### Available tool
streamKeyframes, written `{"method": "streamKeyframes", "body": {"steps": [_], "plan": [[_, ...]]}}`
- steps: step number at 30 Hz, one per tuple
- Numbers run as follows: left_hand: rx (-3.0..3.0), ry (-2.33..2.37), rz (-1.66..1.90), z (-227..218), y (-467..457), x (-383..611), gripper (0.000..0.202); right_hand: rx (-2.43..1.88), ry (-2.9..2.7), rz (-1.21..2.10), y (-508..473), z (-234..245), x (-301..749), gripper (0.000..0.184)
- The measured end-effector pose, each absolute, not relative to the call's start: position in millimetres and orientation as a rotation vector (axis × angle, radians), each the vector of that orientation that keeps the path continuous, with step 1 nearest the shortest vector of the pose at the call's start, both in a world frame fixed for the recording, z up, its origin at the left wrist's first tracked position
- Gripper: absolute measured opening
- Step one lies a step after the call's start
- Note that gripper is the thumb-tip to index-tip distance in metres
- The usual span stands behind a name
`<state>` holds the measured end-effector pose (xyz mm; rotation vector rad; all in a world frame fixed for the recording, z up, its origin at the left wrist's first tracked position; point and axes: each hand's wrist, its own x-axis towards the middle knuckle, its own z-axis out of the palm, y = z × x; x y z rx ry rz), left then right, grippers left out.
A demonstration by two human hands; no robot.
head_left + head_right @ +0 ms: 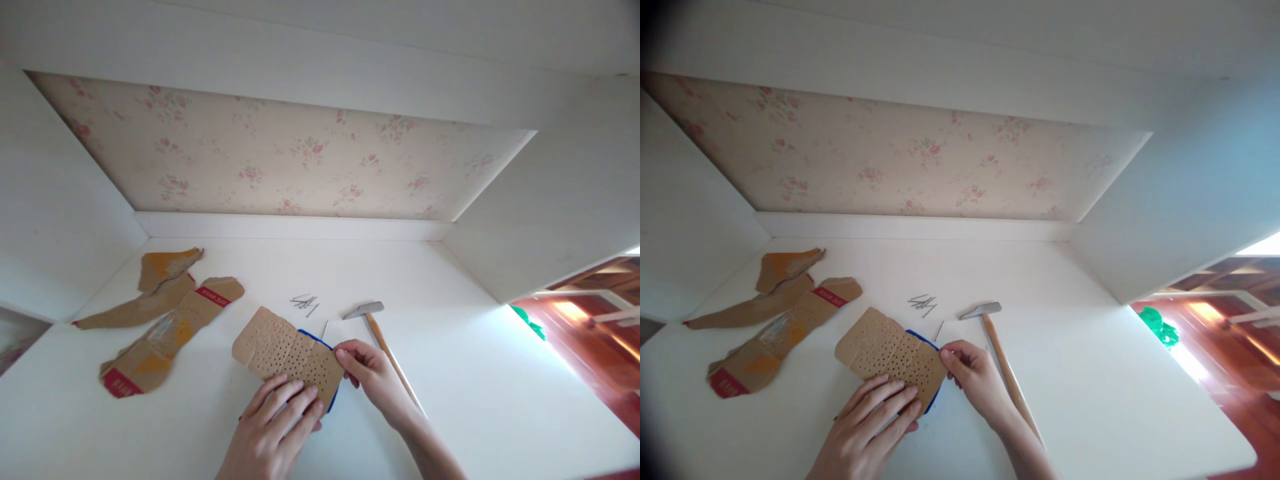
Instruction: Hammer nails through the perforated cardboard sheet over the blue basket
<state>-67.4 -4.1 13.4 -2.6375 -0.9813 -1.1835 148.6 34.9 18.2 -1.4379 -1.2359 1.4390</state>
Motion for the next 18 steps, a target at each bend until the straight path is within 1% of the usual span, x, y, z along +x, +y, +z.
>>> {"method": "streamKeyframes", "body": {"steps": [6, 9, 14, 18], "plan": [[-2.657, -0.989, -1.112, 21, -4, -68, 0.022, -1.485, -1.304, 1.353, 33, 15, 147, 0.033], [-2.692, -0.998, -1.021, 22, -8, -70, 0.025, -1.547, -1.390, 1.225, 32, 19, 149, 0.029], [-2.757, -1.024, -0.928, 17, -14, -73, 0.025, -1.583, -1.549, 0.890, 30, 39, 144, 0.018], [-2.759, -1.011, -0.880, 19, -13, -74, 0.026, -1.464, -1.756, 0.843, 24, 62, 124, 0.013]]}}
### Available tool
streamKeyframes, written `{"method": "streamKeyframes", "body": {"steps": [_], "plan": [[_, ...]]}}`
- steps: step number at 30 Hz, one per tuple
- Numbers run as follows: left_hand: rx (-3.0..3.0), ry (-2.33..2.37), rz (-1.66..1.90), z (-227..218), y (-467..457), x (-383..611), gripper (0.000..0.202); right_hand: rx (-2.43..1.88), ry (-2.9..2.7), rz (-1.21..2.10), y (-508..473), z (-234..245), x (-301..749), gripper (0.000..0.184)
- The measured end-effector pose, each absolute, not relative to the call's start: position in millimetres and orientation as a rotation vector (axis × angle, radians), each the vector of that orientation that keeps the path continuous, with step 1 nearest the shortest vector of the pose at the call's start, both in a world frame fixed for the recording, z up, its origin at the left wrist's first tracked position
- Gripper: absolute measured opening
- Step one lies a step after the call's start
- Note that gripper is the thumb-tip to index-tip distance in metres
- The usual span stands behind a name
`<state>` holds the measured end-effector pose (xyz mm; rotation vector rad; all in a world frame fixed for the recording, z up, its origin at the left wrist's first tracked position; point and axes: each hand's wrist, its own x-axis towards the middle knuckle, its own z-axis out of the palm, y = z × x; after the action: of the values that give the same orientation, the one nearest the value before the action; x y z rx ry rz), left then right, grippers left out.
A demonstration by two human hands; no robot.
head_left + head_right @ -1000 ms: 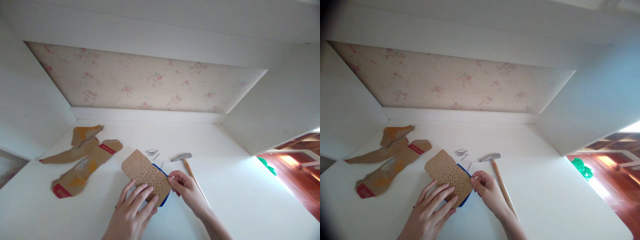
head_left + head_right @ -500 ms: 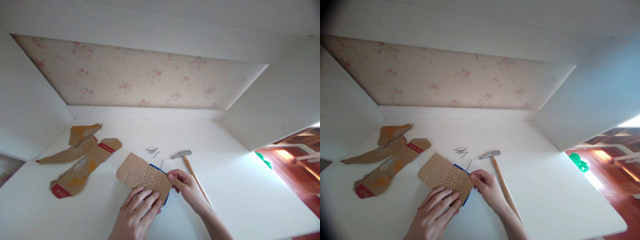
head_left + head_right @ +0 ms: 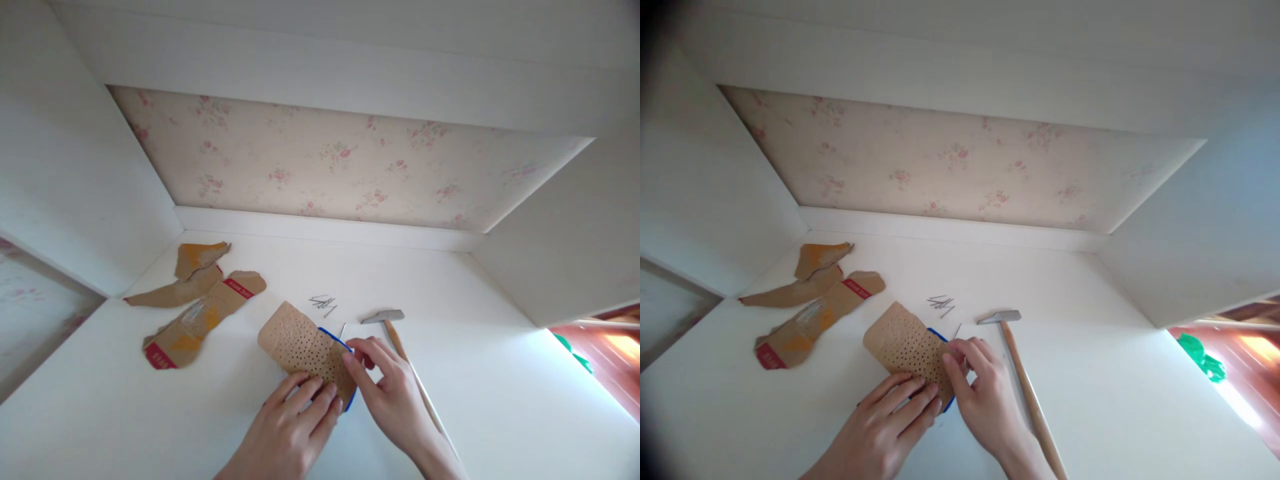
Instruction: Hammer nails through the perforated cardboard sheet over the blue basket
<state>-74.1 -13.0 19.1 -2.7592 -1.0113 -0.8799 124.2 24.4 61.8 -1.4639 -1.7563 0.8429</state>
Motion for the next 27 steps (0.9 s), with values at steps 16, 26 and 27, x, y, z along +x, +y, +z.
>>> {"method": "streamKeyframes", "body": {"steps": [16, 26, 27], "plan": [[-2.881, -0.770, -0.703, 37, 14, -62, 0.012, -1.217, -2.028, 1.210, 51, 105, 75, 0.021], [-2.839, -0.565, -0.536, 34, 20, -59, 0.007, -1.092, -2.120, 1.351, 62, 111, 79, 0.026], [-2.828, -0.577, -0.518, 33, 20, -58, 0.007, -1.095, -2.113, 1.359, 62, 110, 78, 0.024]]}}
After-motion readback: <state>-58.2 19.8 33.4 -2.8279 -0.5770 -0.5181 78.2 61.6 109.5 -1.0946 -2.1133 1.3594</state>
